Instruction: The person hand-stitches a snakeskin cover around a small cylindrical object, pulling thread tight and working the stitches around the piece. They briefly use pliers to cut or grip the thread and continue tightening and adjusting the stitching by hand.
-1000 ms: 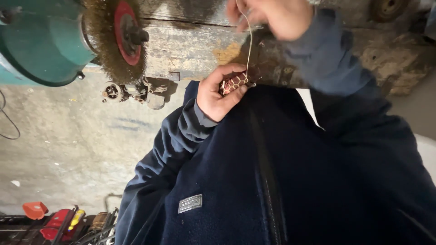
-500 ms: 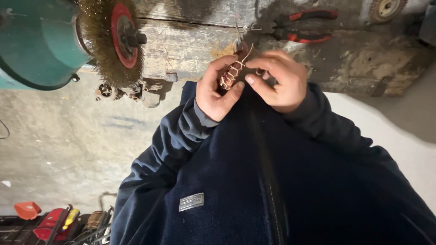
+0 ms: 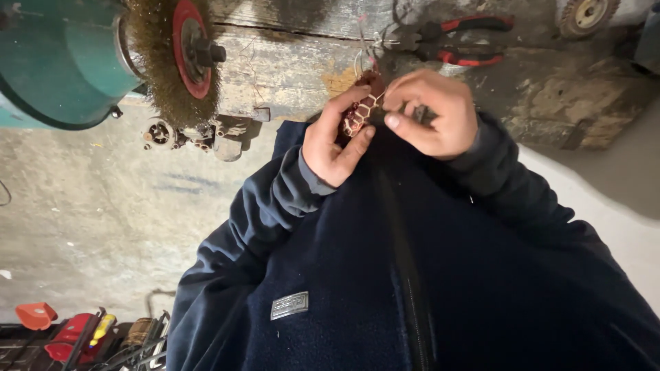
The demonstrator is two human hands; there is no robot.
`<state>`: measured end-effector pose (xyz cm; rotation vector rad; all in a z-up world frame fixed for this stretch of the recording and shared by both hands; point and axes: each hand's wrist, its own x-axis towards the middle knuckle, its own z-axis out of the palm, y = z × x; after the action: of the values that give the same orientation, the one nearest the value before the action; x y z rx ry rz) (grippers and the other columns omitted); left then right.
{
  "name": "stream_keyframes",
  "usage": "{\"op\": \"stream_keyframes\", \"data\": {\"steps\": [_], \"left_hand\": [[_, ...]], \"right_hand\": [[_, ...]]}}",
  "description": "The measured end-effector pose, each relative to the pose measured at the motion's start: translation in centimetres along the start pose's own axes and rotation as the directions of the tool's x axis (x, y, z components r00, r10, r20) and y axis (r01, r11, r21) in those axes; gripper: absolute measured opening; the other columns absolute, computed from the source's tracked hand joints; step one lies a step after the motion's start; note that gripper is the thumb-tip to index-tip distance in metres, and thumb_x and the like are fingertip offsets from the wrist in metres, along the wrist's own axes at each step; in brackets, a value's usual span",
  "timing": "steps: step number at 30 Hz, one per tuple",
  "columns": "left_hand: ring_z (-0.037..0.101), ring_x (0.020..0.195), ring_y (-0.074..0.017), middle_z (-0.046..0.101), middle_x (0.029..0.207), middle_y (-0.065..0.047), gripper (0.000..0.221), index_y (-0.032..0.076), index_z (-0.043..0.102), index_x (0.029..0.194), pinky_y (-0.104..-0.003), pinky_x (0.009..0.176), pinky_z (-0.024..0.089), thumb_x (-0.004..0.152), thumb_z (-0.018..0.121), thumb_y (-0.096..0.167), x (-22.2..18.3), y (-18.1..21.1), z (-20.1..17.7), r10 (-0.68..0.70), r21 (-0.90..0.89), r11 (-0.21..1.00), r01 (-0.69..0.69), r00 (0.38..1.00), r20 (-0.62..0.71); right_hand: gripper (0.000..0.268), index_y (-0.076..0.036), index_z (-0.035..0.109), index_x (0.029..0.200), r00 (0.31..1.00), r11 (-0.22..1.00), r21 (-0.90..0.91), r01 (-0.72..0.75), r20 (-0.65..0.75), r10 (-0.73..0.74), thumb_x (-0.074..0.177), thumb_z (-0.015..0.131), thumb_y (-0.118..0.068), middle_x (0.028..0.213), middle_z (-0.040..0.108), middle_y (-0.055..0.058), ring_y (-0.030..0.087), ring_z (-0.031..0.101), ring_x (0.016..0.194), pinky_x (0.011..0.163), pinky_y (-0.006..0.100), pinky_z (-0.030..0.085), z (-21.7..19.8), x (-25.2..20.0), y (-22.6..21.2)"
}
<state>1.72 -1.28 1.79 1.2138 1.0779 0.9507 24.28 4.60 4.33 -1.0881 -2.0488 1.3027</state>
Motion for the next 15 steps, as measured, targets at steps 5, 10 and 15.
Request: {"op": "stream_keyframes", "data": {"steps": [5, 10, 15], "left_hand": [[0.070, 0.125, -0.0255, 0.067, 0.136, -0.016, 0.055, 0.006, 0.047, 0.149, -0.032, 0.107, 0.055, 0.101, 0.075, 0.005, 0.1, -0.3, 0.2, 0.040, 0.027, 0.999, -0.040, 0.999, 0.017], [0.070, 0.126, -0.0265, 0.066, 0.139, -0.016, 0.056, 0.006, 0.049, 0.148, -0.032, 0.107, 0.055, 0.100, 0.076, 0.006, 0.0, -0.3, -0.1, 0.040, 0.065, 0.997, -0.041, 0.999, 0.021], [0.070, 0.123, -0.0245, 0.065, 0.139, -0.016, 0.056, 0.005, 0.047, 0.149, -0.031, 0.106, 0.054, 0.101, 0.076, 0.007, 0.0, -0.5, 0.1, 0.019, 0.048, 0.999, -0.020, 1.000, 0.021]], "right_hand": [[0.019, -0.003, 0.071, 0.109, 0.980, 0.979, -0.202, 0.042, -0.181, -0.080, 0.096, 0.084, -0.007, 0.102, 0.072, 0.013, 0.021, 0.073, 0.080, 0.067, 0.031, 0.056, 0.9, 0.5, -1.7], [0.016, -0.005, 0.072, 0.108, 0.980, 0.947, -0.311, 0.085, -0.145, -0.136, 0.096, 0.083, -0.002, 0.102, 0.073, 0.011, 0.025, 0.073, 0.082, 0.069, 0.034, 0.056, 0.4, 0.8, -1.8], [0.020, 0.002, 0.068, 0.107, 0.950, 0.852, -0.490, 0.186, -0.131, -0.283, 0.094, 0.084, 0.000, 0.101, 0.067, 0.014, 0.028, 0.071, 0.081, 0.068, 0.037, 0.057, 1.4, 0.7, 0.0]]}}
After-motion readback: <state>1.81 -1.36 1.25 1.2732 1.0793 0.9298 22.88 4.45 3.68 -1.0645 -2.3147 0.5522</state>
